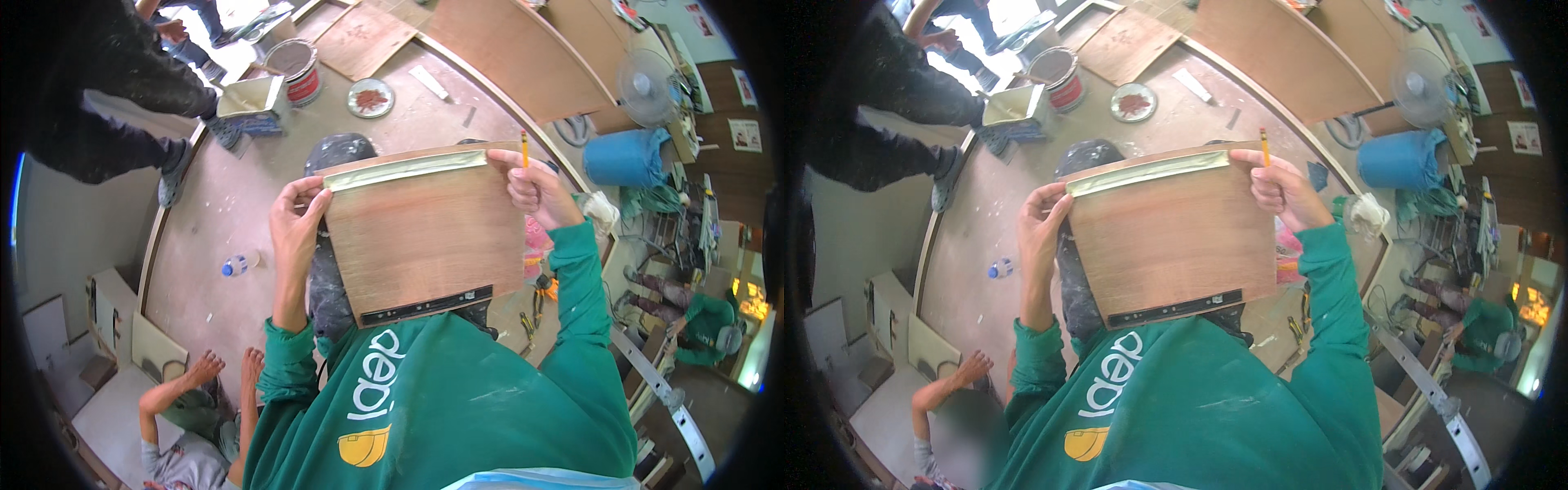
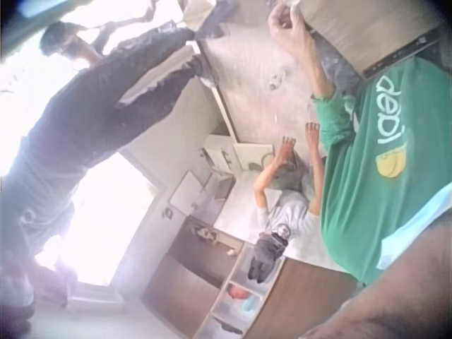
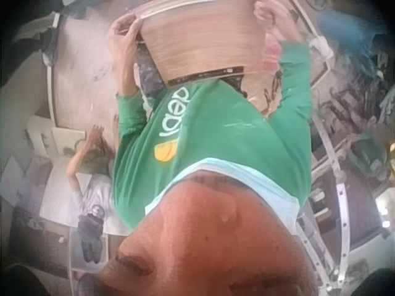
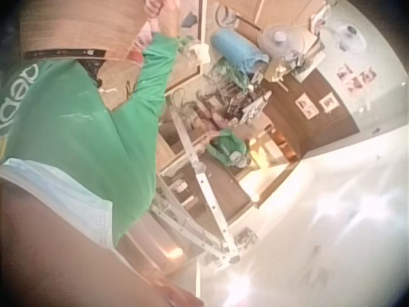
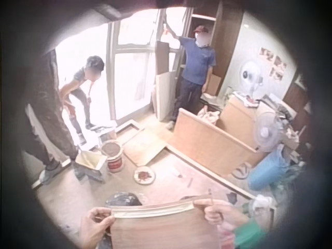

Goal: The person applies adhesive edge banding to a wooden board. They peel the backing from the banding, align it along the board's edge, and press it down. They use a pencil to mark the board and a roll of tape to secure the banding in place.

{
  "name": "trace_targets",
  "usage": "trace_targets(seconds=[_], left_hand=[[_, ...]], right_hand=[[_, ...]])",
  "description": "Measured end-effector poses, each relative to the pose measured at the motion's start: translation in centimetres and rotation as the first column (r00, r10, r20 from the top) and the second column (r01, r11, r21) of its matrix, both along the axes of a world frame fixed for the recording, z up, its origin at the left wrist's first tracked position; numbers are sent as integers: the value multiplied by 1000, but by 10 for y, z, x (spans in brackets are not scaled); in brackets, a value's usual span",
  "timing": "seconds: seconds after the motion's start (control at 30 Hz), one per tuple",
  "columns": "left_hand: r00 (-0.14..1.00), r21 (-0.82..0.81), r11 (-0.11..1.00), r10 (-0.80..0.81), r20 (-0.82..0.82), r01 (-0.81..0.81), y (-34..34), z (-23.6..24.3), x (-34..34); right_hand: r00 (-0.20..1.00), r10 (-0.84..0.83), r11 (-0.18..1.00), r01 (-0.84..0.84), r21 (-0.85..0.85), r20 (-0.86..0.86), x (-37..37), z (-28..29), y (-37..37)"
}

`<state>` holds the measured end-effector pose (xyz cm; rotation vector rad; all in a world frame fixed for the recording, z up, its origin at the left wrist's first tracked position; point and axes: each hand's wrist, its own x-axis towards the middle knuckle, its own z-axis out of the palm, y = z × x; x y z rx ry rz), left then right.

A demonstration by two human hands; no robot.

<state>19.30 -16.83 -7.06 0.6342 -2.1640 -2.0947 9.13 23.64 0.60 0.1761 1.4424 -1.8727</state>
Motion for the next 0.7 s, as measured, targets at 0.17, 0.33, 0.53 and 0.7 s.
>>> trace_targets(seconds=[0.17,0.33,0.53,0.7], left_hand=[[998,-267,962,-63,-20,55,1,12,-4],[989,-488,866,-145,-36,110,-6,15,-8],[988,-416,898,-151,12,143,-10,8,-11],[994,-388,917,-111,-15,96,-4,7,-9]], right_hand=[[1000,7,999,-7,36,-6,2,4,1],[1000,14,999,-14,50,-5,4,-3,2],[1000,-19,1000,19,-1,6,8,-8,4],[999,-34,999,35,18,-19,8,-9,0]])
